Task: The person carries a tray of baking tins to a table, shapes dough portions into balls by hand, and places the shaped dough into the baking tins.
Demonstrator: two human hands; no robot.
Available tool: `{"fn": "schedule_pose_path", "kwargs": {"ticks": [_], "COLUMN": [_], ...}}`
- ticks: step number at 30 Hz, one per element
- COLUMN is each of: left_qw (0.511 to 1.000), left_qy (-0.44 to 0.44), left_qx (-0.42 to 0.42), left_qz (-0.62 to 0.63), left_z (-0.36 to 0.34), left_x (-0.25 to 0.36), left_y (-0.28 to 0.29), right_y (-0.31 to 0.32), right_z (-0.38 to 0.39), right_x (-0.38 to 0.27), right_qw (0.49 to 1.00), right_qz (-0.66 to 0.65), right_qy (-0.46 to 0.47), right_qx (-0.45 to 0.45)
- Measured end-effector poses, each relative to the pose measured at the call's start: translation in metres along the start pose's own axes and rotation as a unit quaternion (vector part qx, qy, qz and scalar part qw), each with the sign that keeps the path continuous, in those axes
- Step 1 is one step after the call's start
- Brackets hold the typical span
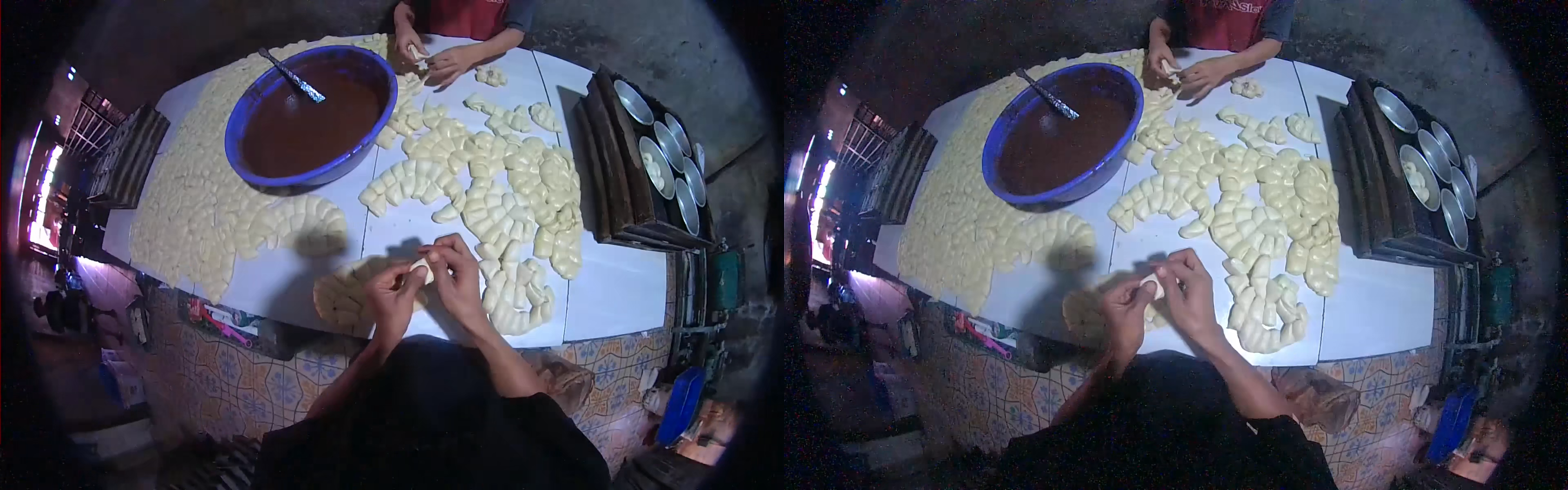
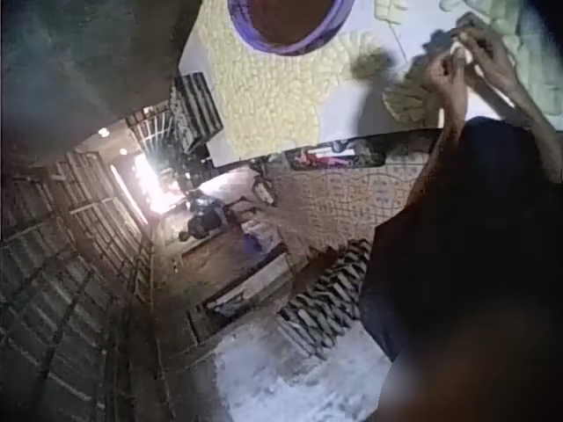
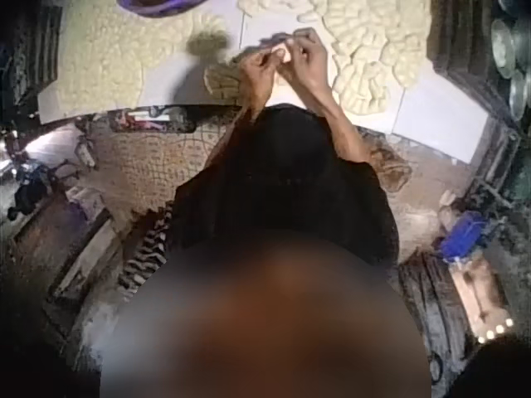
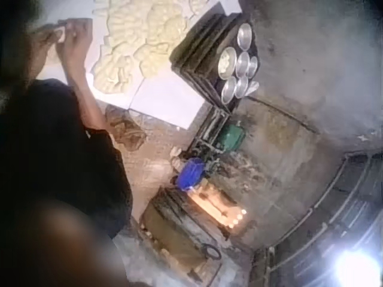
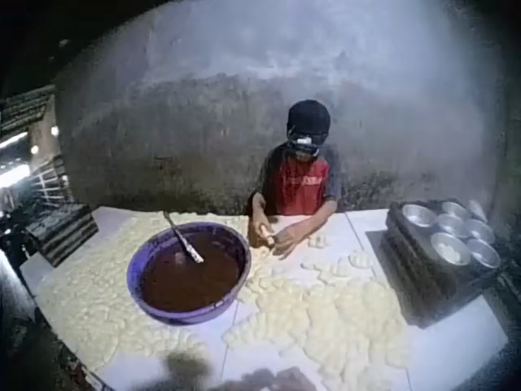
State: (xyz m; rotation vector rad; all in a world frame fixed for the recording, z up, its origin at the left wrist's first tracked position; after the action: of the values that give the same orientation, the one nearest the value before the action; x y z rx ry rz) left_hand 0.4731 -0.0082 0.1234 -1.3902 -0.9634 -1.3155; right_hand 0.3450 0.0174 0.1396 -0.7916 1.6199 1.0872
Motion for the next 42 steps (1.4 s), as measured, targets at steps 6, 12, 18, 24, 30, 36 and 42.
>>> {"fn": "schedule_pose_path", "kwargs": {"ticks": [6, 12, 18, 24, 30, 36, 42], "left_qw": [0.838, 0.751, 0.976, 0.891, 0.977, 0.97, 0.984], "left_qy": [0.199, 0.214, -0.004, 0.141, 0.129, 0.184, -0.052], "left_qx": [-0.111, -0.225, -0.022, -0.123, -0.126, -0.001, -0.126], "left_qz": [0.495, 0.583, -0.219, -0.415, -0.112, 0.161, -0.114], "left_z": [-0.006, -0.065, -0.278, -0.332, -0.215, -0.092, -0.051], "left_x": [0.006, 0.021, 0.063, 0.043, 0.056, -0.001, -0.003], "left_y": [0.0, 0.003, 0.046, 0.05, 0.001, -0.015, -0.012], "right_y": [-0.012, -0.002, -0.009, -0.009, 0.002, -0.011, 0.004], "right_z": [-0.013, -0.046, -0.059, -0.041, -0.047, -0.041, -0.015], "right_x": [0.004, 0.039, 0.05, 0.084, 0.091, 0.068, 0.039], "right_qw": [0.967, 0.927, 0.971, 0.954, 0.925, 0.83, 0.993], "right_qz": [-0.026, -0.211, -0.196, -0.275, -0.359, -0.48, 0.058], "right_qy": [0.212, -0.015, -0.003, -0.065, -0.116, -0.284, 0.094], "right_qx": [-0.137, -0.309, -0.136, -0.104, -0.04, -0.013, 0.04]}}
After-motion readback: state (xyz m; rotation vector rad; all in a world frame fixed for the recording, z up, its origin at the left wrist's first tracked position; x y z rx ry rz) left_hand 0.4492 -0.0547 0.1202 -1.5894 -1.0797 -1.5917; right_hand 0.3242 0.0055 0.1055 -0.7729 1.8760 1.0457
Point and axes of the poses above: each hand's wrist, its own z-axis away from the middle knuckle, its own y-axis out of the back of the hand, x = y × z, the point moved 1 cm from there along -z, towards the middle knuckle, and after that the axes turned 8 degrees about z, right-handed, at the moved point
